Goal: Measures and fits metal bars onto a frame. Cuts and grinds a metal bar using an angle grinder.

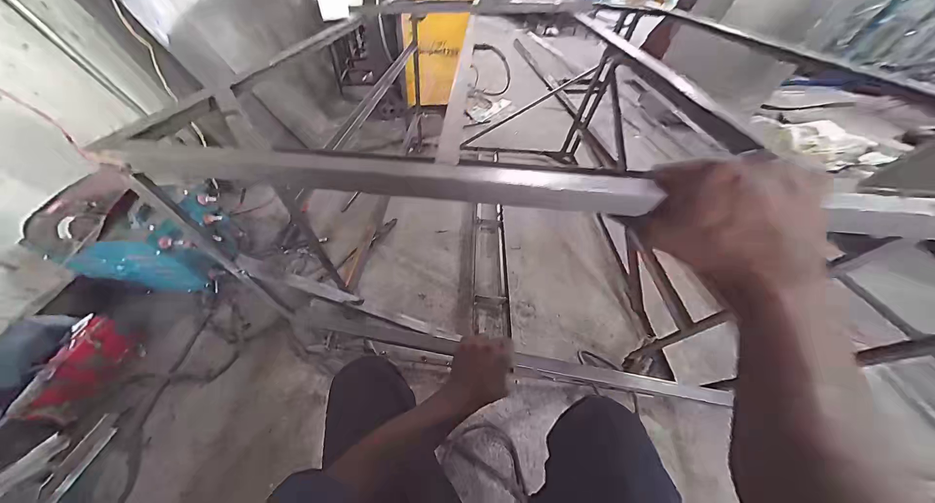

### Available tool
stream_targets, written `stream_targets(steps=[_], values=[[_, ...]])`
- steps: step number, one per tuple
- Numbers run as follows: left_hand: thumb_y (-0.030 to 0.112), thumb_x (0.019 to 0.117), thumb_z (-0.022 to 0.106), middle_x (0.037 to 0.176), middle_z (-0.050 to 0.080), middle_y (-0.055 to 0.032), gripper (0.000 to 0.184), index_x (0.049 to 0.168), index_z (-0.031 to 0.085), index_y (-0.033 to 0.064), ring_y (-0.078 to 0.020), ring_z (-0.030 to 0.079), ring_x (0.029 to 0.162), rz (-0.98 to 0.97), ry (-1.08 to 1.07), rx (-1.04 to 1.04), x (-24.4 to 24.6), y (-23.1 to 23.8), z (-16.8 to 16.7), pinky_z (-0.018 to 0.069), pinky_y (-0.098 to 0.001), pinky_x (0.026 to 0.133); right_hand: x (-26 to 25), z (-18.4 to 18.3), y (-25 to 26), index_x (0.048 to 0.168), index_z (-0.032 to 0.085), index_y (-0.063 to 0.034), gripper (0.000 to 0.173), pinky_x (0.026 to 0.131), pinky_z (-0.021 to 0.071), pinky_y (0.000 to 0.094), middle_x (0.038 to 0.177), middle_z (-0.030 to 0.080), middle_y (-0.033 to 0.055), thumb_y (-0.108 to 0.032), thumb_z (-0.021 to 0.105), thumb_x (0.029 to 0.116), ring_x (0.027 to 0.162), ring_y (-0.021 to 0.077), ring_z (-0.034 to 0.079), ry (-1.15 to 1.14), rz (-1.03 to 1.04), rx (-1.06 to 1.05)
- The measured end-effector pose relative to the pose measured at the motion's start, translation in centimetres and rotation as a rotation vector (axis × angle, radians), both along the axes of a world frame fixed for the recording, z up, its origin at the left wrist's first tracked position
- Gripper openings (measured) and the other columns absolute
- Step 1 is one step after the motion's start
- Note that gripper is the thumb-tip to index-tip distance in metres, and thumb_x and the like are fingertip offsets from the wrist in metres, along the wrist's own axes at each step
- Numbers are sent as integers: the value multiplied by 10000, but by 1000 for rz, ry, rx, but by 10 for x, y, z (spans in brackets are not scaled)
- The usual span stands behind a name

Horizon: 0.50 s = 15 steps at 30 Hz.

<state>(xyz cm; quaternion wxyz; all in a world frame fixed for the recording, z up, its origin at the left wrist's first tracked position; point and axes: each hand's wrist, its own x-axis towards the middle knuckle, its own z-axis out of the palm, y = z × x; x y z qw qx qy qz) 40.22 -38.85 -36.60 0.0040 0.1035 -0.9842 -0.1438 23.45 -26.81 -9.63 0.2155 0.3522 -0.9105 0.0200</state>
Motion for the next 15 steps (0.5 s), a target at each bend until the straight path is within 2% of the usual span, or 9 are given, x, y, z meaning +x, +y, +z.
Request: stream_targets(steps=[1, 3, 5, 6, 8, 10, 12, 15], values=[[294, 870, 690, 1053, 741, -112, 378, 1202, 678, 114, -313, 709, 992, -9, -19, 33, 2, 6, -2, 531, -551, 907, -2, -2, 0, 809, 619, -63, 372, 529, 392, 705, 702, 603, 279, -414, 742, 812, 695, 565, 612, -5, 9, -15], [298, 846, 703, 1053, 740, -93, 416, 1225, 675, 129, -293, 709, 980, -24, -34, 52, 2, 12, -5, 540, -533, 873, -27, -16, 6, 862, 616, -63, 491, 539, 390, 733, 755, 611, 301, -547, 674, 802, 735, 580, 612, 23, 48, -57], [284, 813, 719, 1052, 738, -83, 418, 1197, 680, 124, -282, 705, 982, -33, -57, 73, 2, 11, -6, 532, -526, 872, -80, -49, 26, 897, 599, -141, 577, 491, 402, 662, 775, 614, 206, -711, 566, 812, 703, 469, 626, 88, 72, -102], [284, 813, 714, 1069, 737, -83, 407, 1185, 680, 122, -279, 703, 1002, -33, -72, 83, 1, 9, -6, 526, -526, 889, -102, -63, 38, 946, 606, -175, 575, 497, 422, 644, 814, 628, 169, -738, 540, 844, 719, 423, 639, 89, 63, -104], [297, 808, 725, 1088, 747, -81, 408, 1179, 705, 127, -279, 704, 1034, -16, -86, 118, 8, 8, -7, 516, -532, 935, -103, -75, 51, 1005, 629, -186, 537, 529, 455, 619, 848, 648, 141, -705, 534, 908, 730, 366, 657, 15, 36, -94], [335, 808, 720, 1036, 750, -66, 393, 1152, 718, 144, -264, 711, 988, -3, -117, 142, 16, 3, -2, 519, -528, 923, -72, -56, 37, 1074, 647, -132, 560, 581, 476, 648, 885, 662, 185, -660, 571, 904, 773, 403, 669, -76, 33, -86], [323, 800, 699, 922, 744, -48, 298, 1042, 721, 149, -242, 714, 878, -2, -115, 163, 26, -1, 5, 523, -514, 854, -45, -36, 24, 979, 616, -66, 508, 548, 441, 637, 811, 624, 207, -562, 601, 871, 729, 427, 638, -124, 58, -69], [312, 766, 691, 851, 728, -3, 253, 981, 718, 181, -203, 697, 802, -10, -148, 146, 39, -6, 25, 518, -480, 777, -27, -20, 16, 775, 567, -30, 482, 503, 413, 584, 658, 576, 197, -501, 584, 877, 607, 413, 609, -80, 89, 0]])
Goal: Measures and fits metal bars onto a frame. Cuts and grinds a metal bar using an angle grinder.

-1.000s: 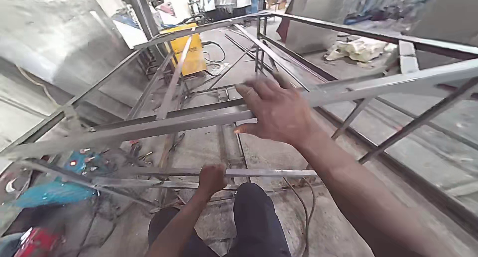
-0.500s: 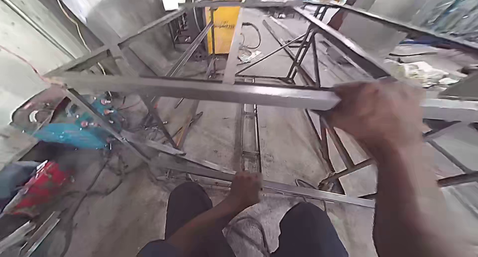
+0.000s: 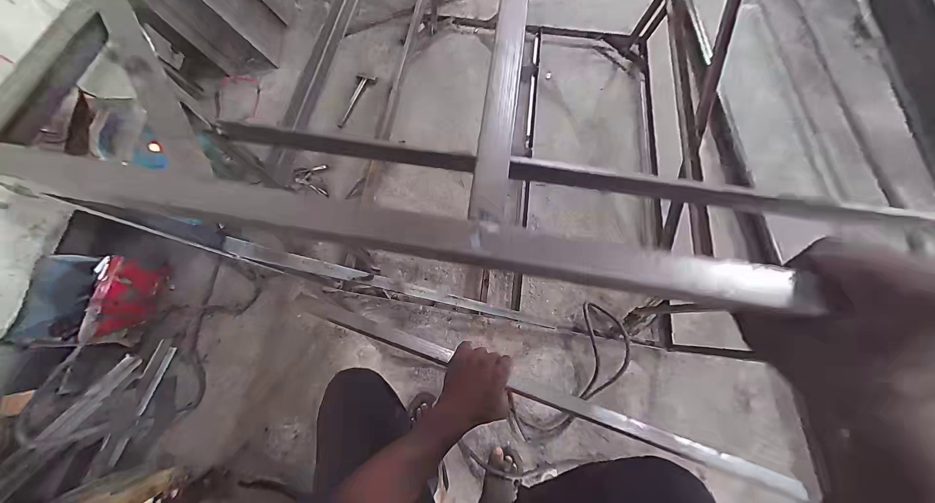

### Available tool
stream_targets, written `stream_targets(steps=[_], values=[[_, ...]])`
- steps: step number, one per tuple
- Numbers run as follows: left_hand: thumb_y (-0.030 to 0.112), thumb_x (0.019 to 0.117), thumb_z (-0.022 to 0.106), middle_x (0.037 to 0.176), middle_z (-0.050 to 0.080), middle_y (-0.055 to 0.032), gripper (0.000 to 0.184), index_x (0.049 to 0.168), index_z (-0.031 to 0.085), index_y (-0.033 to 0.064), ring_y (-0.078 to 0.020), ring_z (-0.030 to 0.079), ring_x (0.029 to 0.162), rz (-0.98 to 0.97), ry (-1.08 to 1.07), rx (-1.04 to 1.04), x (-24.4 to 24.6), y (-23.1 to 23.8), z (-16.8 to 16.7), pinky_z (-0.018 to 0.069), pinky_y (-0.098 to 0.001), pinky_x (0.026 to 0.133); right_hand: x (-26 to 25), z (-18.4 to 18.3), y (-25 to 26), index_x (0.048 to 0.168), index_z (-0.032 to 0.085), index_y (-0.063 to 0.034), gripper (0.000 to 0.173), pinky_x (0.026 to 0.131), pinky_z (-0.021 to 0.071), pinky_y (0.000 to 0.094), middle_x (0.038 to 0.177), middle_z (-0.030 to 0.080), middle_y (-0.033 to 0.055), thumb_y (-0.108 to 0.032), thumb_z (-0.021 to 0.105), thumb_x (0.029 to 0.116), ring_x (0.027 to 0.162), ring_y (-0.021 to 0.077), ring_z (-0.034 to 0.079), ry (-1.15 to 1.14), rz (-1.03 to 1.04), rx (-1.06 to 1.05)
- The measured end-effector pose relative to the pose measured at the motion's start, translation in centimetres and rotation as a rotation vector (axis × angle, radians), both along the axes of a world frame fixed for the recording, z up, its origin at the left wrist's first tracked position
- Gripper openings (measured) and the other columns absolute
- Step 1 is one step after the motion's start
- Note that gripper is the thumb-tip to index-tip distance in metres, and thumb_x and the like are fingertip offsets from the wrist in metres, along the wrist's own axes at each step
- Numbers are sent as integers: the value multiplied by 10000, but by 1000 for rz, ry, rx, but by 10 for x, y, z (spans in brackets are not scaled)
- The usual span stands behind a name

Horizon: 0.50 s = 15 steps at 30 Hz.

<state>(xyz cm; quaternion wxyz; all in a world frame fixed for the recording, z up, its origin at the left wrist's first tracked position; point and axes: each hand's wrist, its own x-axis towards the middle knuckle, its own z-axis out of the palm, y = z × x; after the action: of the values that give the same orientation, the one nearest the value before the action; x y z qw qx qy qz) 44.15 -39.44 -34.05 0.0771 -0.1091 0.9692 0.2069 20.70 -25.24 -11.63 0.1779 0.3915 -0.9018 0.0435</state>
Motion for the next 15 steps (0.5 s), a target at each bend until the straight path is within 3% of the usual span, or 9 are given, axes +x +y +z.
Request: stream_targets(steps=[3, 5, 7, 9, 10, 11, 12, 13, 15], values=[[308, 686, 736, 766, 699, 30, 189, 841, 695, 209, -173, 684, 726, 11, 110, -62, 18, -1, 20, 530, -452, 699, 7, 13, -9, 718, 573, -34, 562, 519, 409, 572, 604, 556, 182, -560, 531, 911, 564, 402, 593, 26, 57, 5], [336, 736, 741, 825, 719, 3, 188, 857, 704, 196, -208, 702, 813, 16, 12, 11, 38, -6, 45, 538, -491, 803, 10, 22, -13, 709, 569, -47, 540, 505, 408, 554, 596, 554, 162, -544, 530, 918, 554, 388, 597, 12, 100, 24], [363, 780, 773, 935, 754, -53, 273, 952, 752, 152, -273, 715, 939, 23, -93, 118, 58, -14, 77, 511, -562, 946, 11, 33, -15, 746, 584, -55, 391, 524, 445, 557, 646, 587, 154, -434, 617, 837, 606, 385, 636, -52, 115, 73], [386, 767, 765, 939, 744, -19, 270, 949, 732, 189, -243, 706, 955, 42, -124, 101, 87, -14, 108, 503, -547, 951, 10, 46, -15, 845, 643, -72, 367, 585, 494, 559, 756, 643, 144, -431, 703, 795, 705, 377, 669, -170, 153, 123], [381, 759, 766, 935, 752, -15, 268, 961, 745, 205, -237, 710, 940, 62, -100, 88, 101, -15, 130, 510, -545, 942, 8, 54, -15, 976, 694, -95, 443, 677, 526, 572, 894, 690, 142, -501, 720, 801, 828, 375, 688, -242, 166, 151], [346, 768, 761, 933, 757, -34, 263, 988, 764, 201, -257, 716, 922, 76, -84, 88, 114, -17, 159, 512, -563, 940, 10, 63, -13, 1184, 695, -120, 594, 835, 524, 610, 1118, 697, 157, -584, 725, 814, 1023, 391, 671, -329, 172, 190], [299, 757, 768, 912, 757, -51, 250, 982, 772, 190, -277, 721, 880, 74, -35, 62, 128, -20, 192, 536, -574, 868, 17, 72, -8, 1368, 624, -145, 752, 1010, 447, 655, 1340, 630, 175, -634, 730, 807, 1225, 410, 595, -405, 189, 201], [265, 740, 783, 898, 762, -58, 239, 963, 780, 180, -283, 730, 851, 81, 25, 36, 140, -23, 226, 552, -574, 823, 31, 83, 0, 1466, 556, -169, 848, 1123, 350, 684, 1463, 554, 184, -695, 691, 815, 1350, 417, 516, -447, 233, 193], [280, 679, 806, 809, 741, -29, 215, 870, 756, 194, -259, 724, 768, 57, 81, -47, 157, -35, 288, 568, -554, 753, 81, 113, 12, 1437, 595, -184, 883, 1147, 345, 673, 1453, 587, 148, -801, 612, 806, 1359, 364, 538, -522, 379, 167]])
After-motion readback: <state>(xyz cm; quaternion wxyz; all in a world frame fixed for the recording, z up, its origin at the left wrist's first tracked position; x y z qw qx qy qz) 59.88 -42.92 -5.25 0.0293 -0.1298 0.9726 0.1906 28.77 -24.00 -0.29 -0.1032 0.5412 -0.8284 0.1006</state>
